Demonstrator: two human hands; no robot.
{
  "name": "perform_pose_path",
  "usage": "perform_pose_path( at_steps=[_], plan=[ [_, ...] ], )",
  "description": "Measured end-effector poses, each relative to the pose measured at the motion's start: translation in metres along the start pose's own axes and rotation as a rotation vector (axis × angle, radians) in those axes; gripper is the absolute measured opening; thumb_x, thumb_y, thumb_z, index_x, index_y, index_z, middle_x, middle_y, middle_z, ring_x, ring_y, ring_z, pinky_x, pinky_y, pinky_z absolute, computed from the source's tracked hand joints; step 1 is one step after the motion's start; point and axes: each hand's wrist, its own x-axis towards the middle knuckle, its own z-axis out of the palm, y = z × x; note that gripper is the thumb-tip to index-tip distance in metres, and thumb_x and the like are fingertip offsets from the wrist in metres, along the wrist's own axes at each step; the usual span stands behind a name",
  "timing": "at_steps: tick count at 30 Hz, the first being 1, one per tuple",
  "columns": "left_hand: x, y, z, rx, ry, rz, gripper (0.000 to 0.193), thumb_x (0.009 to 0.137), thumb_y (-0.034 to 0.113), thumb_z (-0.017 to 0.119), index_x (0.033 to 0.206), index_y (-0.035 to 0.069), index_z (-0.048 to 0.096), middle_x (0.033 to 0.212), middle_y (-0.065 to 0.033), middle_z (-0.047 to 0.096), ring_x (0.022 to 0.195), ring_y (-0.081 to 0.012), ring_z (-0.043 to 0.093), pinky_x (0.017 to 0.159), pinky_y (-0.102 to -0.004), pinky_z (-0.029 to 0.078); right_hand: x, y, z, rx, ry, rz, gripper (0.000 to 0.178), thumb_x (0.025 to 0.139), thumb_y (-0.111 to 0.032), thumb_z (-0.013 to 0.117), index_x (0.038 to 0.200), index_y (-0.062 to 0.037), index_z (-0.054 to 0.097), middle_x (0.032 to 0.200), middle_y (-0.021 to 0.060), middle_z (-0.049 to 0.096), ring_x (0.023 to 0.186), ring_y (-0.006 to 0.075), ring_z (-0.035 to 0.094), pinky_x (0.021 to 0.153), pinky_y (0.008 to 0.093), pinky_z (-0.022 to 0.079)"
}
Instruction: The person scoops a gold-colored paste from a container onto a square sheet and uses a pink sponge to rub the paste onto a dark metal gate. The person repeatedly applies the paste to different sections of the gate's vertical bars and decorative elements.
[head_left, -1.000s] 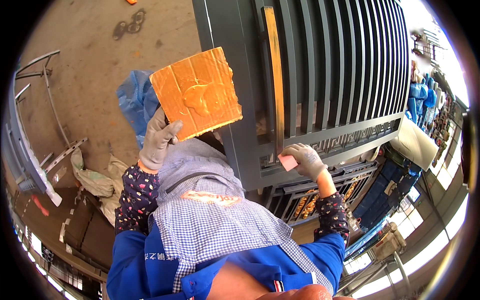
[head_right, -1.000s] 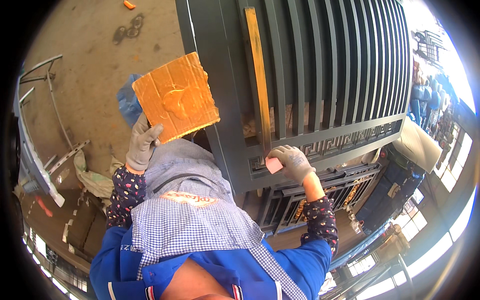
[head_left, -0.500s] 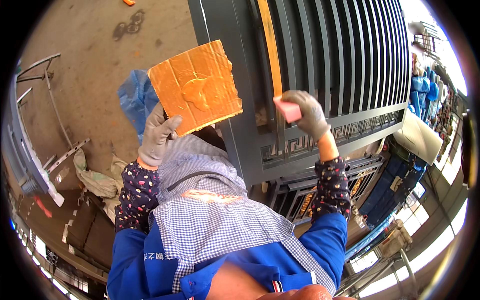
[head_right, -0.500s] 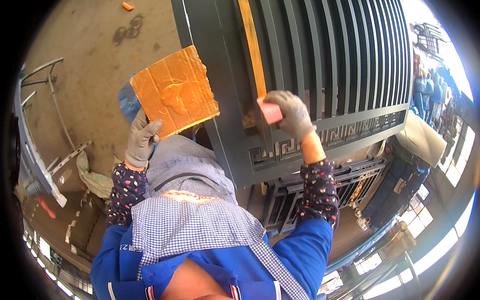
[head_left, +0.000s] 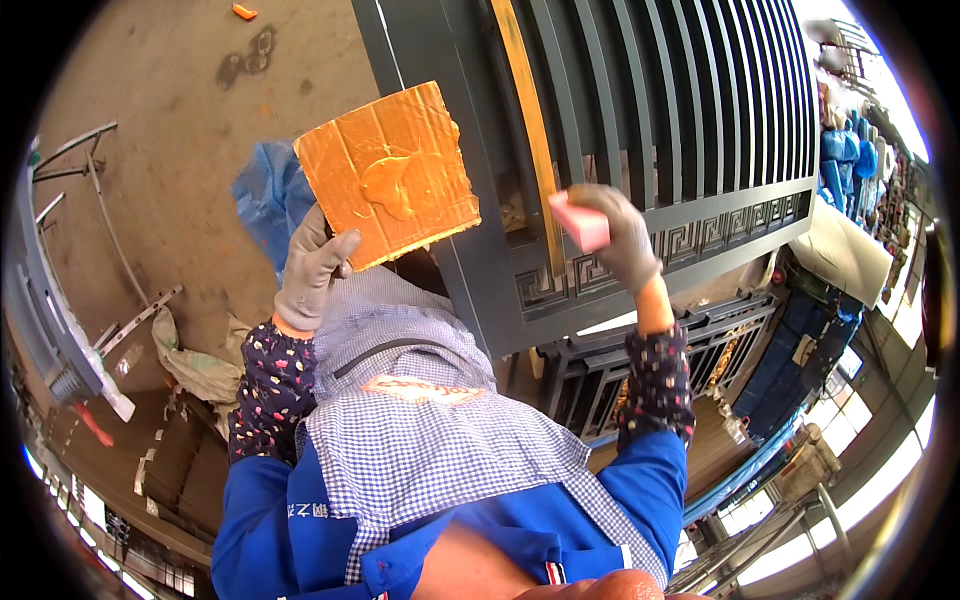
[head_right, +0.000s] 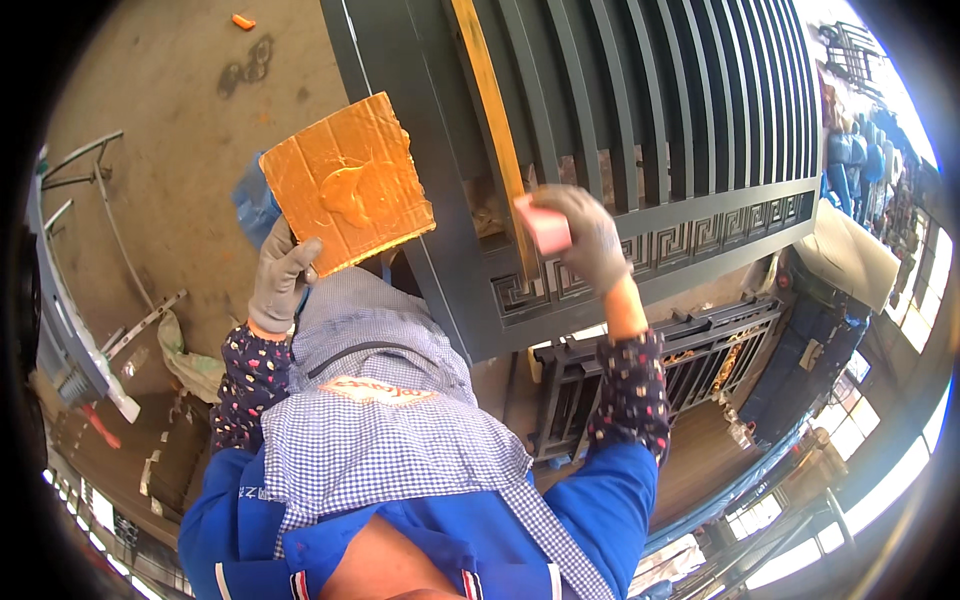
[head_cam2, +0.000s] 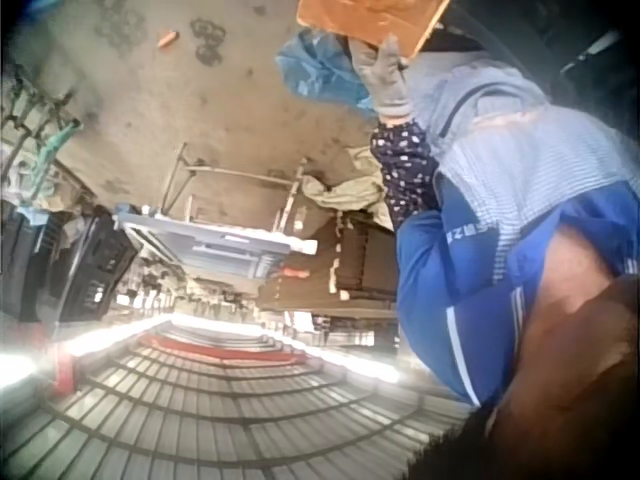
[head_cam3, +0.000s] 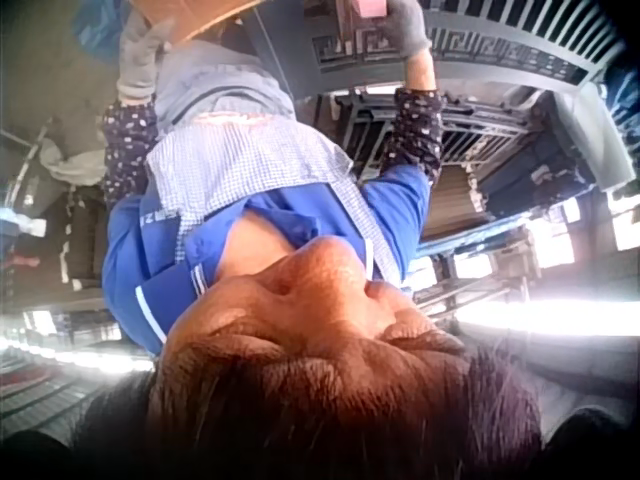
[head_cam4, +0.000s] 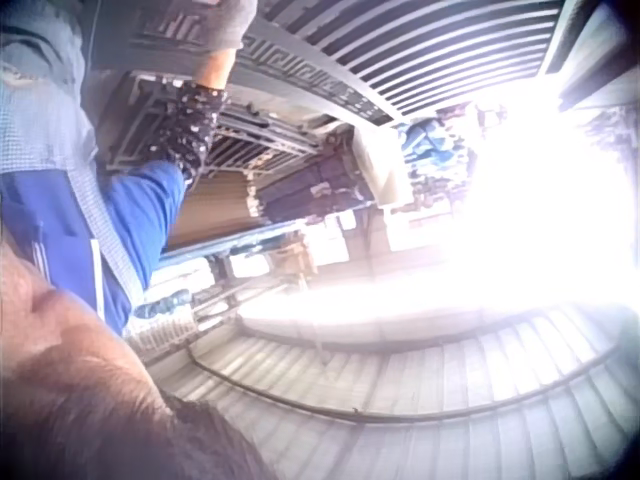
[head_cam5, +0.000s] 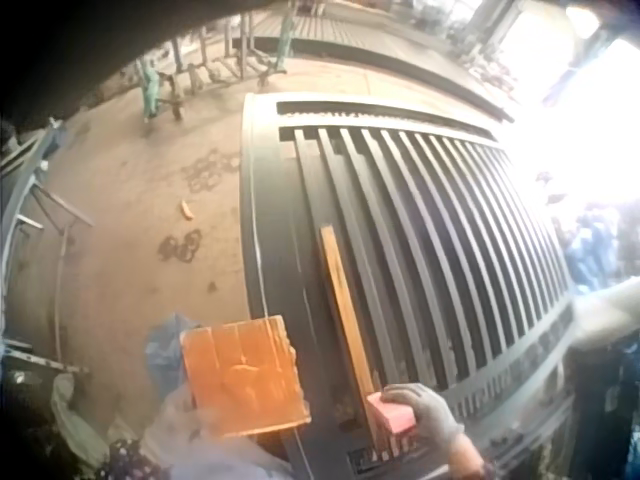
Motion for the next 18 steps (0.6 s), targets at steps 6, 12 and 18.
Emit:
perform_pose_path(
  at_steps=[6,12,18],
  plan=[
    [-0.005,-0.004,0.004,-0.013,-0.022,0.021,0.052,0.088,0.026,0.072,0.132,0.002,0.058,0.105,0.0021,0.070,0.057,0.0014,0.047,0.052,-0.0139,0.038,-0.005,0.026,0.012,-0.088,-0.112,-0.039,0.047,0.068,0.006,0.068,0.112,-0.0093,0.066,0.119,0.0086,0.068,0.115,0.0328,0.061,0.099,0.0417,0.049],
    [-0.011,-0.012,0.007,-0.048,-0.006,-0.002,0.052,0.088,0.024,0.073,0.133,0.002,0.058,0.105,0.0020,0.070,0.060,0.0017,0.049,0.052,-0.0139,0.040,-0.099,0.008,0.009,-0.034,-0.425,0.127,0.050,0.067,0.004,0.068,0.113,-0.0148,0.068,0.120,0.0059,0.068,0.117,0.0302,0.061,0.101,0.0409,0.048],
    [-0.012,-0.018,0.009,-0.049,-0.033,0.014,0.052,0.088,0.021,0.073,0.133,0.002,0.057,0.107,0.0017,0.071,0.061,0.0020,0.049,0.052,-0.0136,0.039,-0.009,0.010,0.004,-0.008,0.007,-0.056,0.048,0.068,0.010,0.065,0.112,-0.0097,0.067,0.118,0.0098,0.068,0.114,0.0333,0.062,0.098,0.0424,0.050]
  ],
)
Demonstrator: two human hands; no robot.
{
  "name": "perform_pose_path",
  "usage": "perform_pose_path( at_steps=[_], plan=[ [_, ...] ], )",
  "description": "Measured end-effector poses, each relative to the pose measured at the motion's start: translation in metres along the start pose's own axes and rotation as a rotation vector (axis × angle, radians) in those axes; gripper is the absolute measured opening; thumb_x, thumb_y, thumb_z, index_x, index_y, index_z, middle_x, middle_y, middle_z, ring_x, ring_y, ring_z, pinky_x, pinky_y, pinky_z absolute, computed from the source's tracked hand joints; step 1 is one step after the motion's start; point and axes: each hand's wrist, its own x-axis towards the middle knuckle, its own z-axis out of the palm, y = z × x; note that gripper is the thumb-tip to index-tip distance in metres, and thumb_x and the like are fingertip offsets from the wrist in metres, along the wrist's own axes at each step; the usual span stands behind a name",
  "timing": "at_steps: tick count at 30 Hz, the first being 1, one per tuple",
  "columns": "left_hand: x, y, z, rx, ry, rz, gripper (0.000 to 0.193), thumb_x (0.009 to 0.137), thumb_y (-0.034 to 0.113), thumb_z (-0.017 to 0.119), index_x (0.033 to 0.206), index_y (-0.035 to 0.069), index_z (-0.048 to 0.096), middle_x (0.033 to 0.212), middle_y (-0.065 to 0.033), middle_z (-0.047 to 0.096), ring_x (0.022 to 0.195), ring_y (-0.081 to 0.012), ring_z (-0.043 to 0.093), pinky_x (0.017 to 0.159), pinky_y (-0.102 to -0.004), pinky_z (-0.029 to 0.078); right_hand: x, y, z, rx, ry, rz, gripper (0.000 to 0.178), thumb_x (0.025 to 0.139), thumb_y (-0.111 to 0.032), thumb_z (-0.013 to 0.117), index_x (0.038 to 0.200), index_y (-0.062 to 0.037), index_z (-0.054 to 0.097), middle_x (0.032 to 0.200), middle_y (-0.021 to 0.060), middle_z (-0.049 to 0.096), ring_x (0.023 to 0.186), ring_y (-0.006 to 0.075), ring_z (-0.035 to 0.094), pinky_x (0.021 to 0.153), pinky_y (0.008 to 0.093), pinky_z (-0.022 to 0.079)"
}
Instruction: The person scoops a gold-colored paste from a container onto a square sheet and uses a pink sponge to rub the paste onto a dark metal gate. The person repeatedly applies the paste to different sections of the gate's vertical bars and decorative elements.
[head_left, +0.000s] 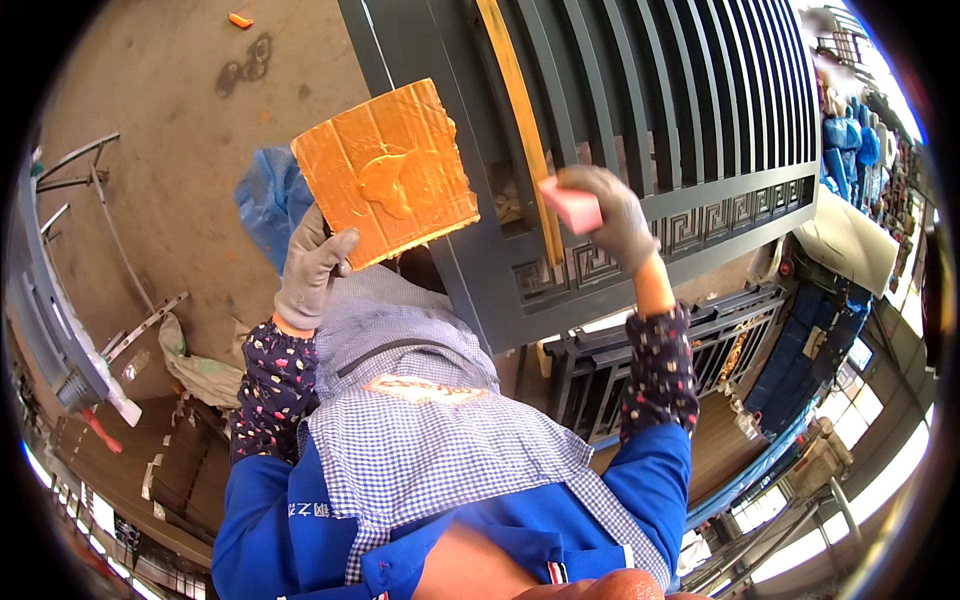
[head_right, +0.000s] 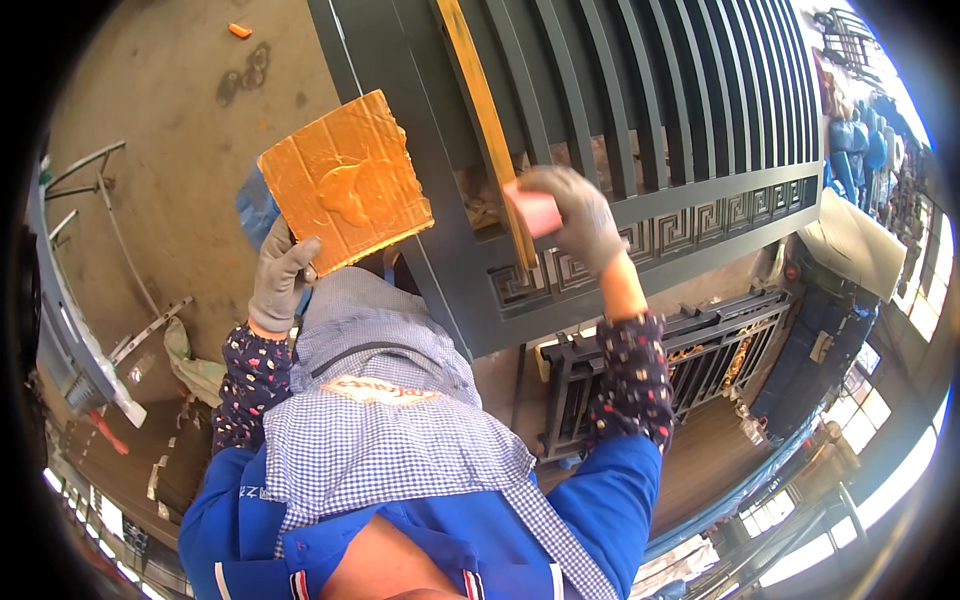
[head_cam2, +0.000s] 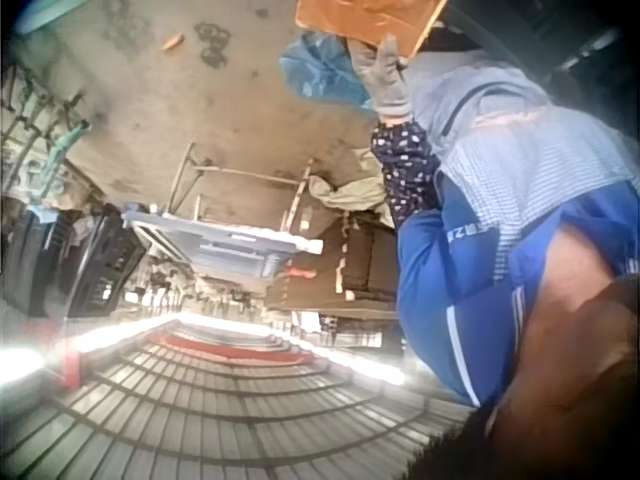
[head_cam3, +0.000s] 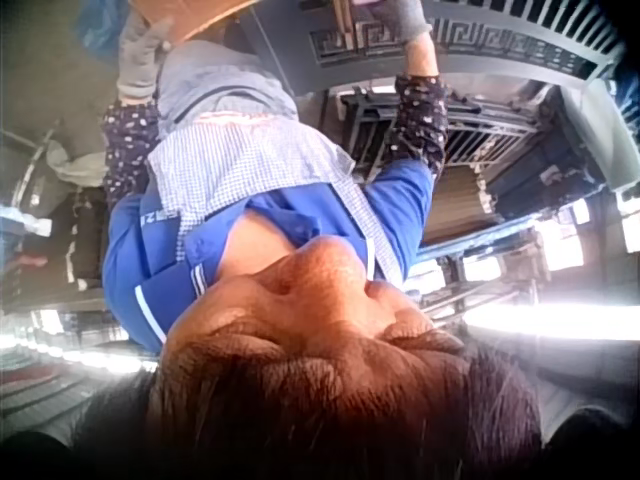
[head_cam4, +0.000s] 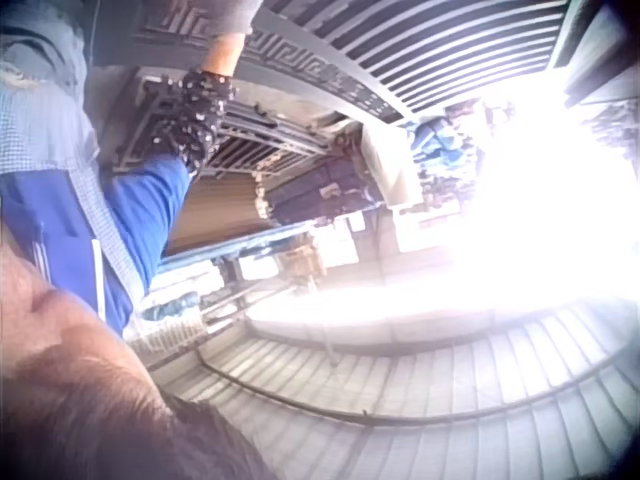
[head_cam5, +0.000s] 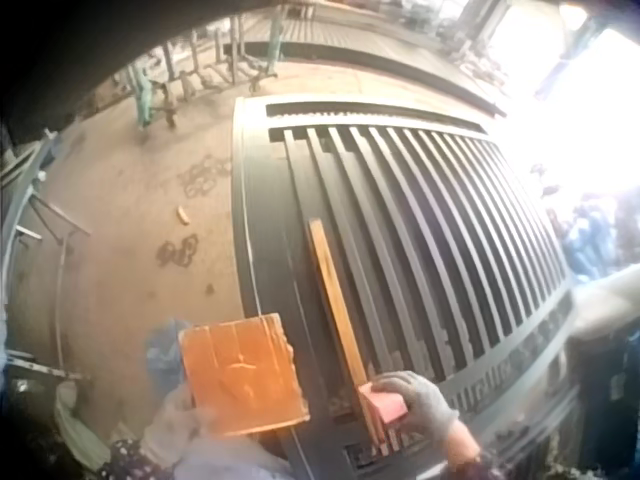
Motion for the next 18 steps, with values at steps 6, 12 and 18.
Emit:
perform_pose_path(
  at_steps=[6,12,18],
  plan=[
    [-0.006,0.001,0.005,0.003,-0.005,0.024,0.051,0.089,0.022,0.073,0.133,0.002,0.058,0.106,0.0024,0.071,0.059,0.0019,0.048,0.053,-0.0135,0.039,-0.012,0.004,0.012,-0.045,-0.110,0.002,0.047,0.068,0.001,0.072,0.112,-0.0129,0.066,0.121,0.0079,0.066,0.115,0.0317,0.061,0.098,0.0424,0.049],
    [-0.007,0.001,0.006,-0.005,0.009,0.007,0.052,0.089,0.024,0.073,0.134,0.002,0.057,0.105,0.0033,0.070,0.059,0.0023,0.047,0.053,-0.0133,0.039,-0.114,-0.010,0.005,-0.054,-0.436,0.139,0.045,0.067,-0.006,0.072,0.111,-0.0130,0.068,0.122,0.0060,0.067,0.119,0.0299,0.060,0.100,0.0411,0.048],
    [-0.004,0.004,0.006,-0.023,0.020,0.021,0.053,0.089,0.026,0.072,0.134,0.003,0.057,0.107,0.0029,0.070,0.059,0.0027,0.046,0.053,-0.0132,0.038,0.006,-0.015,-0.020,0.017,-0.008,-0.006,0.046,0.069,0.001,0.074,0.114,-0.0103,0.069,0.121,0.0096,0.068,0.115,0.0304,0.064,0.098,0.0408,0.051]
  ],
)
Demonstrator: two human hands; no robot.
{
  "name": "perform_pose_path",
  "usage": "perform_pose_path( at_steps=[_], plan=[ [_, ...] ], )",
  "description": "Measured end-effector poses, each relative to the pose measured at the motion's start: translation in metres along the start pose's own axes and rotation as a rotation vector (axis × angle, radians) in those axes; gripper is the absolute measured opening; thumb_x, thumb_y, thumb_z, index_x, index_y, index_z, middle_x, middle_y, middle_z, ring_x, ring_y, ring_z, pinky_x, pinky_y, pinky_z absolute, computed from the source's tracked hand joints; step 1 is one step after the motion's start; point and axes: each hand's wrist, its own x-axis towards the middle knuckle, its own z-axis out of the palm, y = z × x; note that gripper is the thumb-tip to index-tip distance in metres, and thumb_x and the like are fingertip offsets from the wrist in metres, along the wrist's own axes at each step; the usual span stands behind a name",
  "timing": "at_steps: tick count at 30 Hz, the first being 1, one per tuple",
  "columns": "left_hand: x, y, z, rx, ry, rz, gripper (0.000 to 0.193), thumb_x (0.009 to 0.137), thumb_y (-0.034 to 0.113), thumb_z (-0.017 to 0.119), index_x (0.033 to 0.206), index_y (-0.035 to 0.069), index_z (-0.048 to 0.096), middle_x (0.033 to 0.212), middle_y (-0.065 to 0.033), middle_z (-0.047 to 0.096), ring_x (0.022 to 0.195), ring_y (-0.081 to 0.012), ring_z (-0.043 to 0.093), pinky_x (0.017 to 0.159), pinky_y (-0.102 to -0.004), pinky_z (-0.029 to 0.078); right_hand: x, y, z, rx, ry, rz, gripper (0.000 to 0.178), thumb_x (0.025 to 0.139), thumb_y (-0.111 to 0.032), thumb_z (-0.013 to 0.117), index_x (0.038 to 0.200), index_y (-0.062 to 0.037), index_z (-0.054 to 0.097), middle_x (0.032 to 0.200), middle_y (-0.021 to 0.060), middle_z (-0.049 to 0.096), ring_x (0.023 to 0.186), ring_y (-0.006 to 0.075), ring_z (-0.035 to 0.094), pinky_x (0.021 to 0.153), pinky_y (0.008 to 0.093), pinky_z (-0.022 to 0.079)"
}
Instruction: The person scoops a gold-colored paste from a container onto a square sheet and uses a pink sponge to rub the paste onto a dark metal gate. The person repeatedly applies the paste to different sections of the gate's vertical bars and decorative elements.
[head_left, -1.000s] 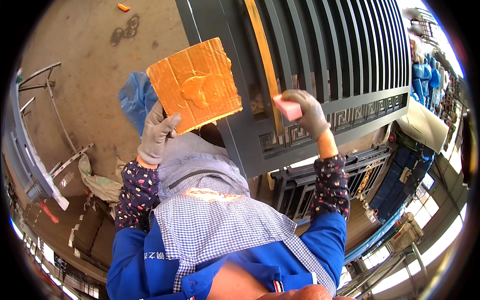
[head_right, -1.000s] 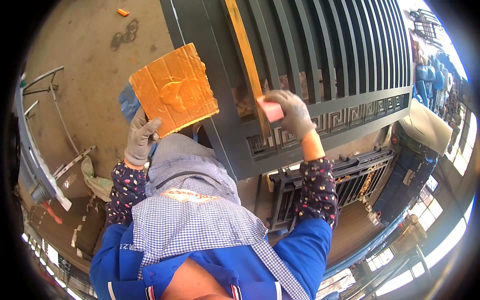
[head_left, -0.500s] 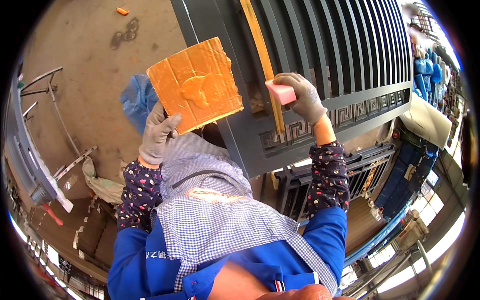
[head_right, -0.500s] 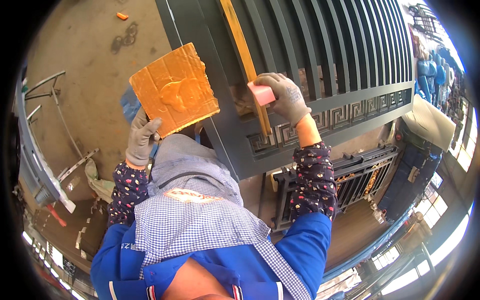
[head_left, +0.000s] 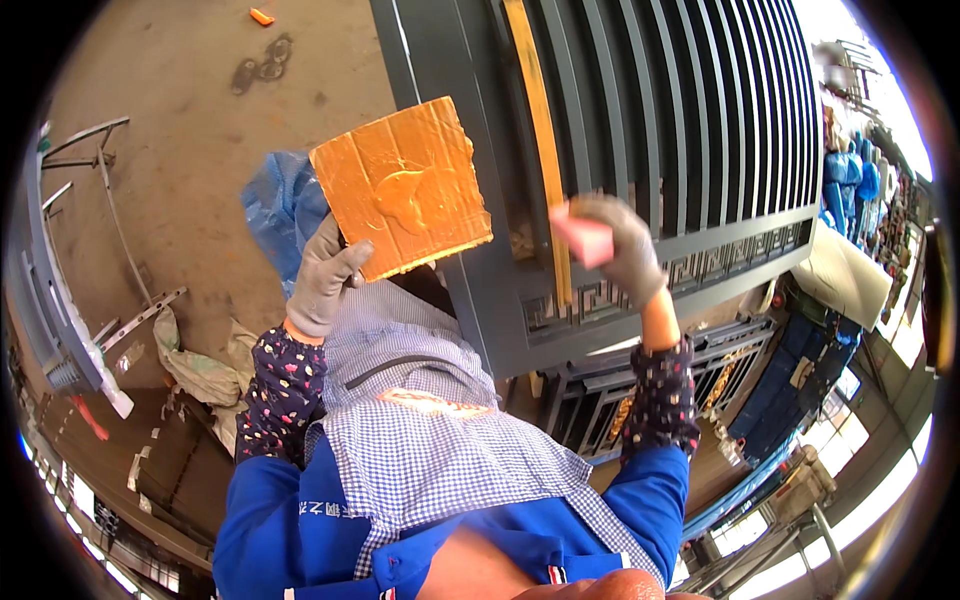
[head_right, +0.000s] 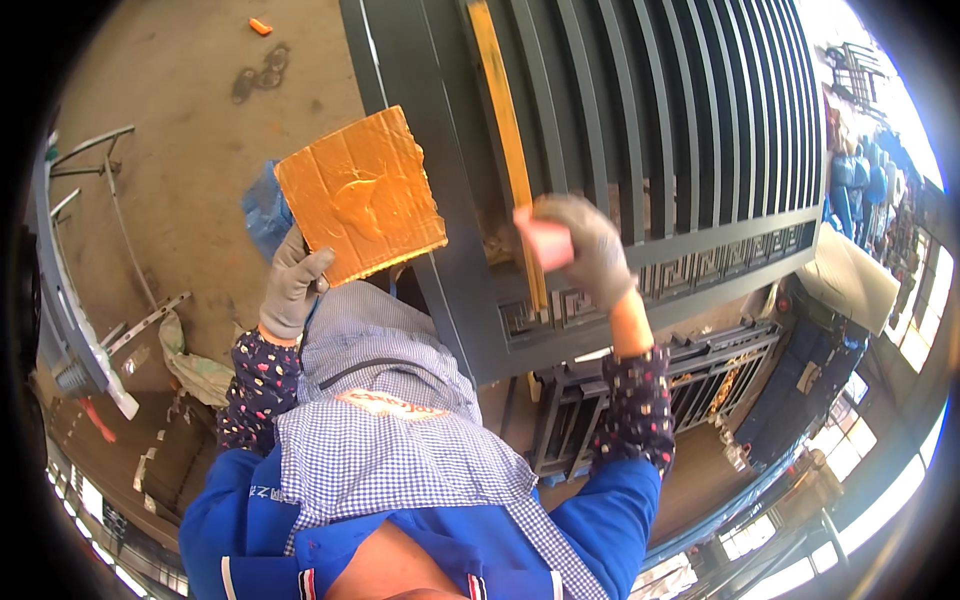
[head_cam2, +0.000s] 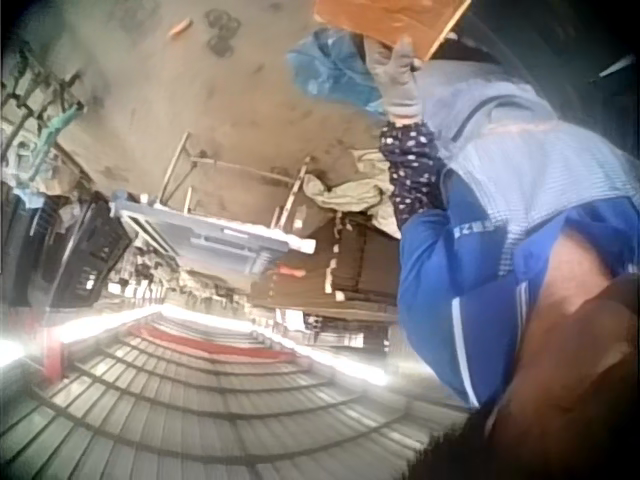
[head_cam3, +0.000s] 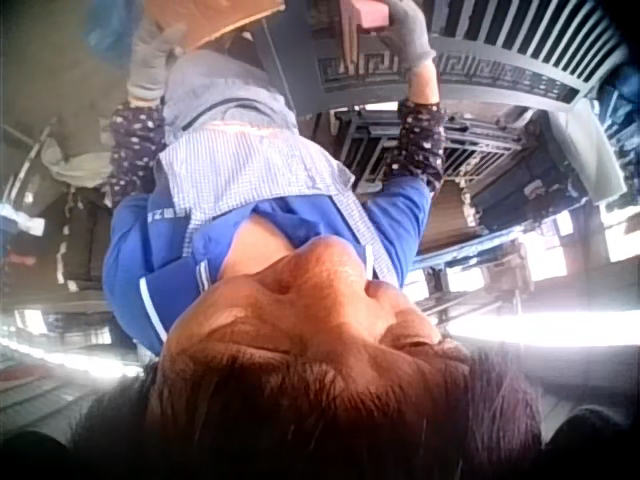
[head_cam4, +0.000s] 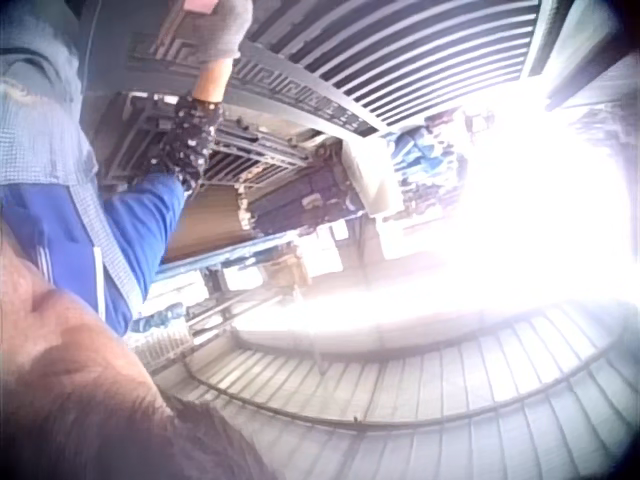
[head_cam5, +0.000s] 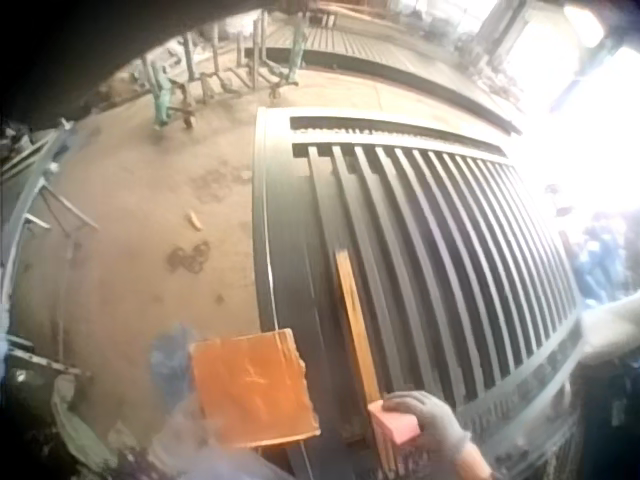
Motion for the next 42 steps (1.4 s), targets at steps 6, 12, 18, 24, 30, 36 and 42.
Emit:
perform_pose_path(
  at_steps=[6,12,18,24,30,36,42],
  plan=[
    [0.005,0.014,-0.001,-0.027,0.034,0.012,0.054,0.089,0.025,0.072,0.136,0.003,0.056,0.111,0.0022,0.070,0.062,0.0029,0.048,0.053,-0.0130,0.039,0.175,0.038,-0.025,0.100,0.213,-0.052,0.039,0.079,-0.003,0.077,0.116,-0.0091,0.068,0.110,0.0086,0.073,0.102,0.0248,0.071,0.089,0.0322,0.055],
    [0.009,0.019,0.001,-0.056,0.055,0.029,0.052,0.089,0.023,0.072,0.134,0.003,0.057,0.111,0.0015,0.070,0.062,0.0029,0.049,0.052,-0.0124,0.039,0.176,0.056,-0.039,0.048,0.071,0.008,0.033,0.083,-0.008,0.077,0.115,-0.0092,0.069,0.108,0.0073,0.074,0.100,0.0225,0.072,0.089,0.0324,0.056],
    [0.010,0.017,-0.002,-0.049,0.056,0.001,0.052,0.090,0.023,0.071,0.135,0.002,0.056,0.108,0.0028,0.069,0.061,0.0029,0.048,0.052,-0.0130,0.039,0.088,0.032,-0.041,0.038,-0.125,0.028,0.034,0.078,0.004,0.071,0.110,-0.0072,0.069,0.108,0.0108,0.072,0.103,0.0288,0.070,0.090,0.0361,0.055],
    [0.010,0.020,0.002,-0.045,0.049,-0.006,0.054,0.089,0.024,0.071,0.136,0.001,0.056,0.104,0.0023,0.070,0.060,0.0020,0.048,0.051,-0.0138,0.039,0.106,0.028,-0.054,0.072,0.042,-0.010,0.039,0.077,0.006,0.071,0.114,-0.0058,0.069,0.112,0.0106,0.072,0.106,0.0244,0.070,0.092,0.0334,0.054],
    [0.004,0.022,0.009,-0.018,0.062,-0.016,0.055,0.088,0.027,0.071,0.135,0.002,0.057,0.102,0.0031,0.070,0.060,0.0020,0.048,0.051,-0.0139,0.038,0.208,0.055,-0.057,0.087,0.163,-0.018,0.037,0.082,-0.013,0.081,0.116,-0.0103,0.069,0.106,0.0068,0.074,0.097,0.0193,0.071,0.087,0.0310,0.055],
    [0.000,0.023,0.014,-0.017,0.094,-0.004,0.056,0.087,0.028,0.071,0.135,0.002,0.057,0.102,0.0030,0.069,0.063,0.0011,0.049,0.052,-0.0146,0.038,0.194,0.061,-0.067,0.020,0.029,-0.011,0.035,0.081,-0.008,0.079,0.115,-0.0092,0.068,0.103,0.0089,0.074,0.095,0.0231,0.071,0.086,0.0327,0.056],
    [-0.004,0.018,0.017,-0.037,0.080,-0.013,0.057,0.087,0.030,0.071,0.135,0.002,0.057,0.104,0.0025,0.069,0.064,0.0004,0.049,0.053,-0.0150,0.038,0.149,0.040,-0.075,0.020,0.001,0.029,0.036,0.083,-0.005,0.078,0.117,-0.0054,0.067,0.110,0.0073,0.072,0.102,0.0181,0.070,0.092,0.0316,0.056]
  ],
)
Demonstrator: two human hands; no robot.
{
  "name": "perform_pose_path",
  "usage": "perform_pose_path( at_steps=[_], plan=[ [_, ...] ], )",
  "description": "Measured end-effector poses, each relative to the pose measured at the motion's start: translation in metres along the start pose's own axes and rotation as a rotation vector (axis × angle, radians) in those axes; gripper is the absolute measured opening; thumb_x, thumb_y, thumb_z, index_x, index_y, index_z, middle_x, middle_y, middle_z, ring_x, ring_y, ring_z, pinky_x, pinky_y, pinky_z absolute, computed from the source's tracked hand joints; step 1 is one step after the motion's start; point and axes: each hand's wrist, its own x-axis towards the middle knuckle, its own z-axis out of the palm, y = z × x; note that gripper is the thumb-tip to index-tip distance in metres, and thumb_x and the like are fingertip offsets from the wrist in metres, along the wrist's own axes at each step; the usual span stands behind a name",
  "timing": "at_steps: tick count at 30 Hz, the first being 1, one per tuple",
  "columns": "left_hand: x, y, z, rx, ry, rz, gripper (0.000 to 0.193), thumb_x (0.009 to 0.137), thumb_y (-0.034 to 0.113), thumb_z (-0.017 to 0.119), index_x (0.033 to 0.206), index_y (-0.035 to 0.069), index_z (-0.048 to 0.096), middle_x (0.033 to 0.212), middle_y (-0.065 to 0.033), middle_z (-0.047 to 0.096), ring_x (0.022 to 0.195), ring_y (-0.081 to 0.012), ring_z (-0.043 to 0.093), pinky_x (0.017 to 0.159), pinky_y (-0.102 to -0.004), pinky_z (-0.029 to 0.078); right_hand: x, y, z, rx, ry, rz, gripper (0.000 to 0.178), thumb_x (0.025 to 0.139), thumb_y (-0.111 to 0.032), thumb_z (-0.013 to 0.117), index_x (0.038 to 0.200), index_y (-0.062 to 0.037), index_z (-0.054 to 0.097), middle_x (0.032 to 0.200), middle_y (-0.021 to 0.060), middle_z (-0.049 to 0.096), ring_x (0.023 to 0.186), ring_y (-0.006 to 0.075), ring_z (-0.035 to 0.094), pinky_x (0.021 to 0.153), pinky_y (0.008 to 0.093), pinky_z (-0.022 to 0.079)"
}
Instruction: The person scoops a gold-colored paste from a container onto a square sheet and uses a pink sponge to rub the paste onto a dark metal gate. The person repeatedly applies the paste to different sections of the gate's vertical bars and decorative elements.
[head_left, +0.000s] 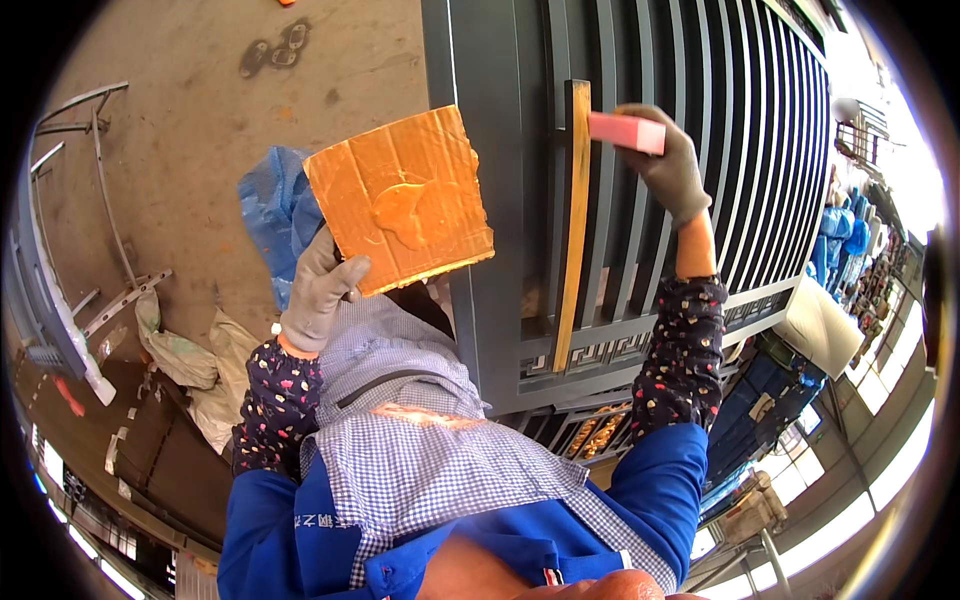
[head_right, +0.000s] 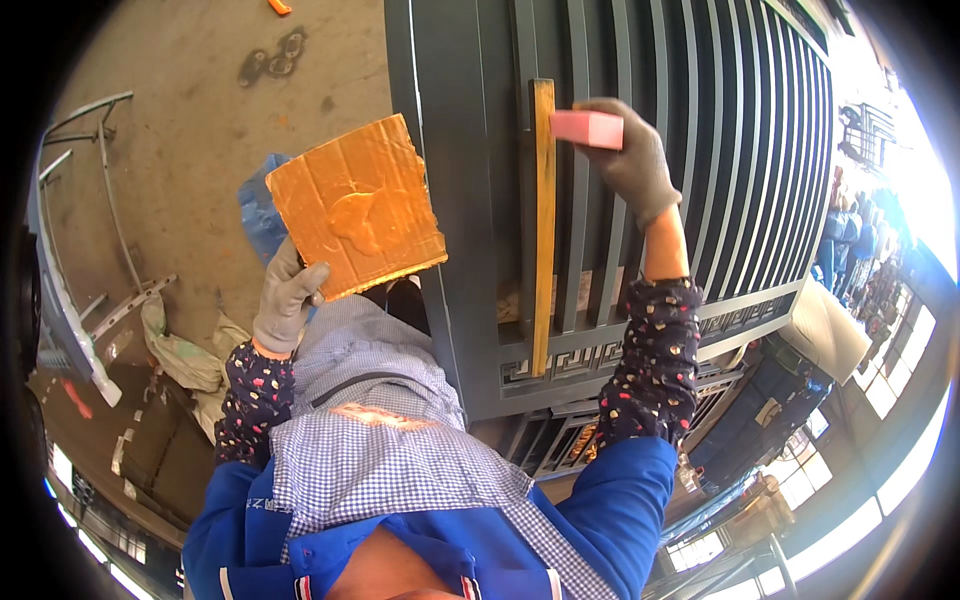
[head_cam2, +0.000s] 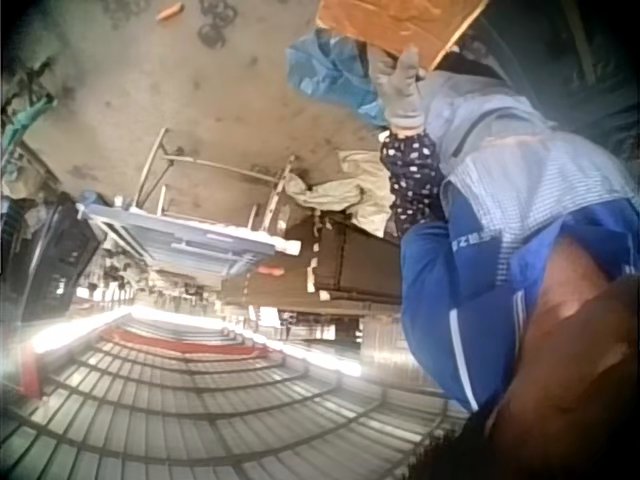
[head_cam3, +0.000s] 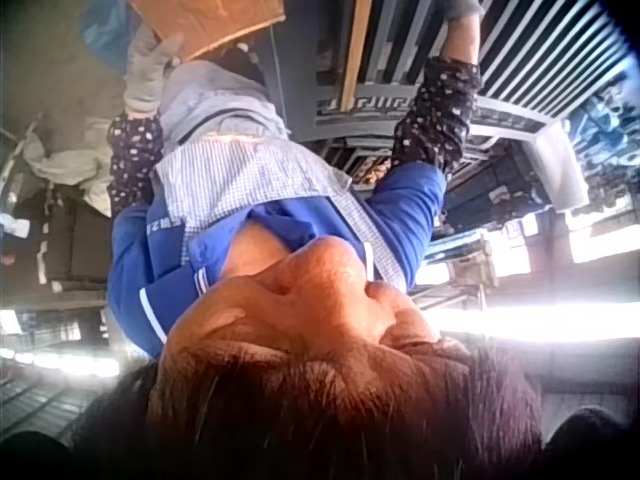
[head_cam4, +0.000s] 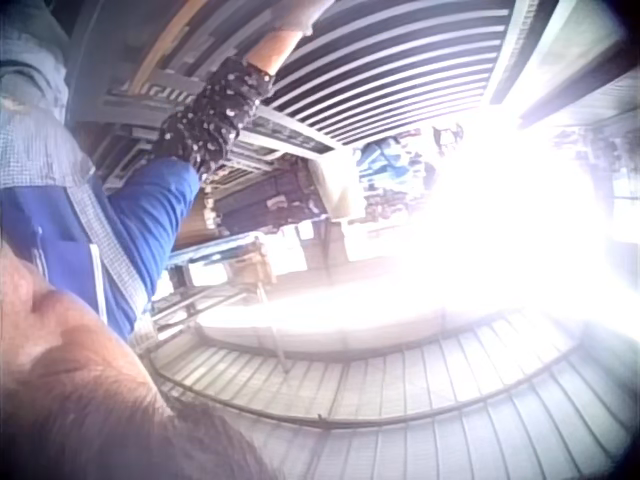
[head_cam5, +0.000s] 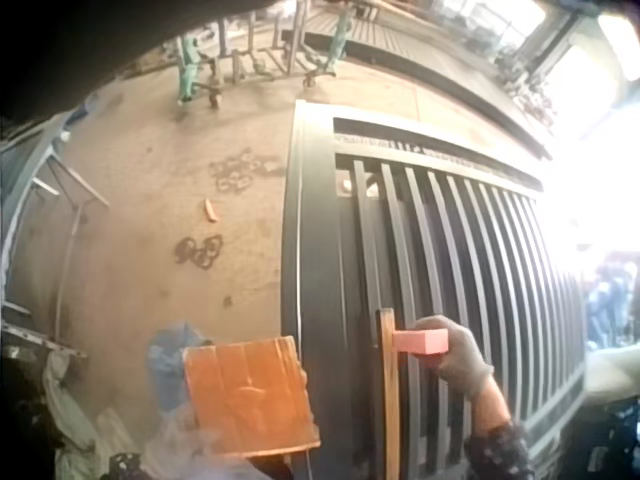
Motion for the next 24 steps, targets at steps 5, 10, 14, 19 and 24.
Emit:
perform_pose_path(
  at_steps=[5,10,14,19,24],
  plan=[
    [0.001,0.000,-0.001,0.022,-0.017,0.006,0.057,0.088,0.030,0.071,0.135,0.002,0.056,0.103,0.0022,0.069,0.062,0.0002,0.049,0.053,-0.0149,0.038,0.048,0.001,0.011,0.046,0.051,0.017,0.034,0.084,-0.013,0.079,0.116,-0.0092,0.068,0.103,0.0074,0.073,0.093,0.0204,0.071,0.086,0.0326,0.055],
    [-0.002,-0.003,0.000,0.005,0.008,-0.004,0.056,0.088,0.027,0.071,0.136,0.002,0.056,0.104,0.0015,0.070,0.062,0.0011,0.050,0.052,-0.0146,0.040,0.022,0.006,0.009,0.039,0.000,-0.023,0.035,0.081,-0.006,0.078,0.114,-0.0077,0.068,0.102,0.0081,0.073,0.095,0.0210,0.071,0.088,0.0321,0.056],
    [-0.004,-0.004,0.001,-0.021,0.022,-0.013,0.056,0.089,0.026,0.071,0.136,0.002,0.056,0.105,0.0012,0.070,0.061,0.0015,0.050,0.052,-0.0143,0.040,-0.033,0.001,0.006,-0.020,-0.127,0.026,0.033,0.079,-0.002,0.078,0.111,-0.0063,0.070,0.106,0.0103,0.073,0.100,0.0244,0.071,0.090,0.0338,0.055],
    [-0.005,-0.007,0.001,-0.010,-0.001,-0.014,0.056,0.088,0.027,0.072,0.136,0.002,0.056,0.106,0.0015,0.070,0.061,0.0015,0.050,0.052,-0.0143,0.040,-0.035,-0.009,0.010,0.067,-0.029,0.036,0.035,0.083,-0.003,0.076,0.117,-0.0017,0.067,0.110,0.0083,0.072,0.102,0.0184,0.069,0.093,0.0311,0.056],
    [-0.002,-0.006,-0.002,0.007,-0.040,-0.001,0.056,0.088,0.028,0.072,0.136,0.003,0.056,0.107,0.0020,0.070,0.061,0.0016,0.049,0.052,-0.0140,0.039,-0.028,-0.007,0.027,0.080,-0.003,0.075,0.033,0.080,-0.002,0.076,0.112,-0.0062,0.068,0.107,0.0095,0.072,0.098,0.0239,0.071,0.088,0.0327,0.056]
  ],
)
